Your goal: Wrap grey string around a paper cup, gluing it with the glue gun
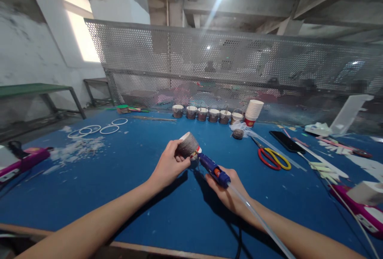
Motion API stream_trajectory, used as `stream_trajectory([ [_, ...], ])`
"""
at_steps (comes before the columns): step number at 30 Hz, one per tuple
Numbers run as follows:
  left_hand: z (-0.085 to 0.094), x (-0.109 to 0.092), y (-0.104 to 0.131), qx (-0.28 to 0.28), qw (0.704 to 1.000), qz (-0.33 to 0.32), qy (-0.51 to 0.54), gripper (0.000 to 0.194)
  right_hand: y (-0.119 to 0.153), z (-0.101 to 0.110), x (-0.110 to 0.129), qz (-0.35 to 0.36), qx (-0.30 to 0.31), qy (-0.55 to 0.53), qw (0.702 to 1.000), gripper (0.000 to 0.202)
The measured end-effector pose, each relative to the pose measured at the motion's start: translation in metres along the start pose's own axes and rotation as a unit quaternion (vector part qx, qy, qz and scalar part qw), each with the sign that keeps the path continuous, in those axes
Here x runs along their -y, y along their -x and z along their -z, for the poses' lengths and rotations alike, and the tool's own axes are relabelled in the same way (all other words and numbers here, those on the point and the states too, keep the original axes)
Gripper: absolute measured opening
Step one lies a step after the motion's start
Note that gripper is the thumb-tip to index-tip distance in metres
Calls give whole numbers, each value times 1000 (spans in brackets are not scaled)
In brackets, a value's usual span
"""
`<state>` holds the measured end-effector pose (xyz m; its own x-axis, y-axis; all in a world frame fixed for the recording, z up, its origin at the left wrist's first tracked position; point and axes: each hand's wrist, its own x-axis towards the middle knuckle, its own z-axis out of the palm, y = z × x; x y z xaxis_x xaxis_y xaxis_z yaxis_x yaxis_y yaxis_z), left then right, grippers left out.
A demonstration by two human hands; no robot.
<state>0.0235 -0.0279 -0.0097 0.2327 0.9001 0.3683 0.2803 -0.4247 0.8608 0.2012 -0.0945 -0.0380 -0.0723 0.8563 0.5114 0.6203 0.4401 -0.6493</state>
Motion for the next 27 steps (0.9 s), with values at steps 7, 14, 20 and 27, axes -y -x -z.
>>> stream_trajectory([
  [7,-1,3,-2,-3,1000,1,6,38,-2,4,4,-36,12,-35,999,26],
  [14,1,4,-2,4,1000,12,12,36,-3,8,8,-60,30,-49,997,27],
  [20,2,3,-2,-6,1000,11,13,34,-3,9,9,-67,29,-56,996,27],
  [27,3,3,-2,5,1000,6,5,34,-1,10,15,-65,57,-60,994,27],
])
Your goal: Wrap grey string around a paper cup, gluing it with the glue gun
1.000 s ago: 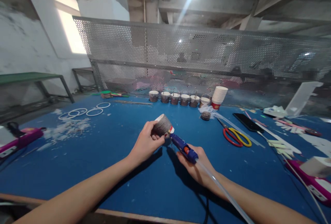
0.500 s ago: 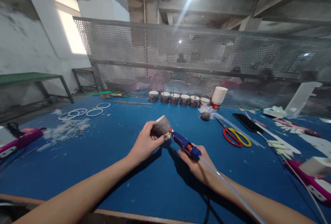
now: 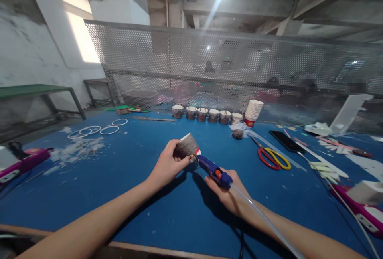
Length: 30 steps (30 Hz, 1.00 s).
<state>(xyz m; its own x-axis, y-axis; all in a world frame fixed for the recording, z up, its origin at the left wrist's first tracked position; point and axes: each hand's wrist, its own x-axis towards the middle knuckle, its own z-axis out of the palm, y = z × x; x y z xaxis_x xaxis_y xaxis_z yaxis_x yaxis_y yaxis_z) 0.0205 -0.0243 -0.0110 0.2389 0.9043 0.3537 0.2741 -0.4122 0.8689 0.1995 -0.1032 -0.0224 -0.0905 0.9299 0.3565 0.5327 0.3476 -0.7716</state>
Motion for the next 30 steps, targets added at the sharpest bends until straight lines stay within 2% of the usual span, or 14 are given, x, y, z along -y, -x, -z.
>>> stream_trajectory([
  [7,4,-4,0,0,1000,-6,-18,32,2,7,10,-88,-24,-41,995,28],
  [11,6,-4,0,11,1000,-14,-12,31,2,7,10,-100,-10,-82,992,30],
  [15,7,4,-2,16,999,-26,-7,31,0,8,8,-149,18,-118,982,38],
  [20,9,10,-4,24,999,-39,3,30,-1,9,5,-144,25,-162,976,44],
  [24,11,10,-4,26,999,-47,5,30,0,9,5,-131,46,-150,979,45],
  [30,12,14,-5,30,998,-50,12,30,-2,11,5,-135,29,-165,977,46],
])
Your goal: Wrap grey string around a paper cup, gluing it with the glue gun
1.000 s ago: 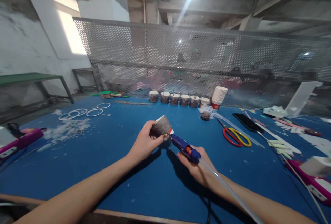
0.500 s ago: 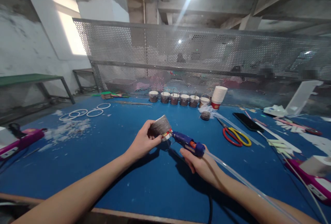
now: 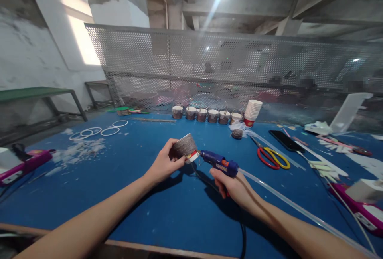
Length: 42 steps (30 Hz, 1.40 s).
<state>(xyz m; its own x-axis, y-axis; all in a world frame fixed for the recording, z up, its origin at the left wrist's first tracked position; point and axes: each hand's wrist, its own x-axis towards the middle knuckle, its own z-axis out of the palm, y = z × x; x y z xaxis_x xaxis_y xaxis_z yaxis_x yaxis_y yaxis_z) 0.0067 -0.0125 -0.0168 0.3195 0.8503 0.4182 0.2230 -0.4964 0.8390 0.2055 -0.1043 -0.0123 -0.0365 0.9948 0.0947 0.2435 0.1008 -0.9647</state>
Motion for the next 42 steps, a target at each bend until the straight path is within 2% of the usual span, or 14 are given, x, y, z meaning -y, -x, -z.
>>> stream_trajectory([
  [6,-4,-1,0,-6,1000,0,0,30,5,-5,-1,-2,-2,52,999,40],
  [11,-6,-5,1,-10,1000,10,-18,30,6,-10,-2,72,-3,95,993,32],
  [14,-6,-8,1,-11,1000,20,-20,30,6,-10,0,80,-13,104,991,30],
  [17,-5,-9,1,-10,1000,20,-15,30,7,-7,3,55,-35,84,994,31],
  [21,-3,-5,1,-10,1000,23,-10,31,2,-2,1,-8,-17,44,999,39],
  [26,-1,-3,0,-5,1000,23,2,31,-4,0,-6,1,-8,11,1000,48],
  [34,-1,-3,0,-1,1000,17,-6,32,5,-3,0,-39,-7,34,999,42],
  [38,0,-5,0,5,999,29,19,32,-1,-1,-1,-14,1,7,1000,48],
  [42,1,-10,0,6,998,45,45,32,-7,2,-5,-41,4,-32,999,48],
])
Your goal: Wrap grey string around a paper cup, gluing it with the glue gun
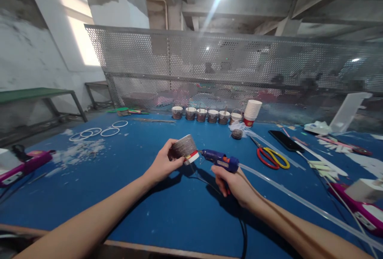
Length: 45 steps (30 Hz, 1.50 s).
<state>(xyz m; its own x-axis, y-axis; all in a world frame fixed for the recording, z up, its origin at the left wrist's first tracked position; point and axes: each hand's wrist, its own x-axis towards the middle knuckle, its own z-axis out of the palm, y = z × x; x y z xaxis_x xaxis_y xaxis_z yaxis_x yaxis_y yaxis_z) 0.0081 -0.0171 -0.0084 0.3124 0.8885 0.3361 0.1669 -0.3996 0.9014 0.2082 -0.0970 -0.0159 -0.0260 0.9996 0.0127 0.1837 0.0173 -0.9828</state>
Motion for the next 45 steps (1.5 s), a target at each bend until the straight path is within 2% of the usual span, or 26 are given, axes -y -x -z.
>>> stream_trajectory([
  [3,-2,-3,0,-15,1000,5,11,33,-2,1,0,-4,-15,-14,1000,48],
  [6,-5,-5,1,-22,999,14,19,33,-1,1,2,10,-64,-25,998,44],
  [10,-13,-8,3,-12,999,30,13,33,-4,-2,4,59,-124,18,990,33],
  [13,-19,-10,7,-19,999,1,-40,31,-10,-10,1,97,-145,-14,985,25],
  [18,-27,-7,12,-59,987,-93,-117,22,-18,-23,-6,69,-122,-126,982,42],
  [23,-30,-1,12,-70,976,-128,-162,17,-16,-25,-5,43,-120,-87,988,30],
  [27,-31,-2,13,-67,974,-124,-177,19,-13,-25,-4,61,-107,-51,991,21],
  [30,-32,-5,13,-65,975,-112,-180,19,-14,-25,-7,104,-115,-53,986,23],
  [35,-34,-7,15,-40,983,-24,-177,22,-19,-22,-21,213,-139,2,967,20],
  [38,-34,-8,16,-23,985,10,-168,22,-24,-22,-28,254,-142,47,956,14],
  [45,-33,-10,15,9,989,9,-147,28,-27,-22,-31,297,-180,144,926,9],
])
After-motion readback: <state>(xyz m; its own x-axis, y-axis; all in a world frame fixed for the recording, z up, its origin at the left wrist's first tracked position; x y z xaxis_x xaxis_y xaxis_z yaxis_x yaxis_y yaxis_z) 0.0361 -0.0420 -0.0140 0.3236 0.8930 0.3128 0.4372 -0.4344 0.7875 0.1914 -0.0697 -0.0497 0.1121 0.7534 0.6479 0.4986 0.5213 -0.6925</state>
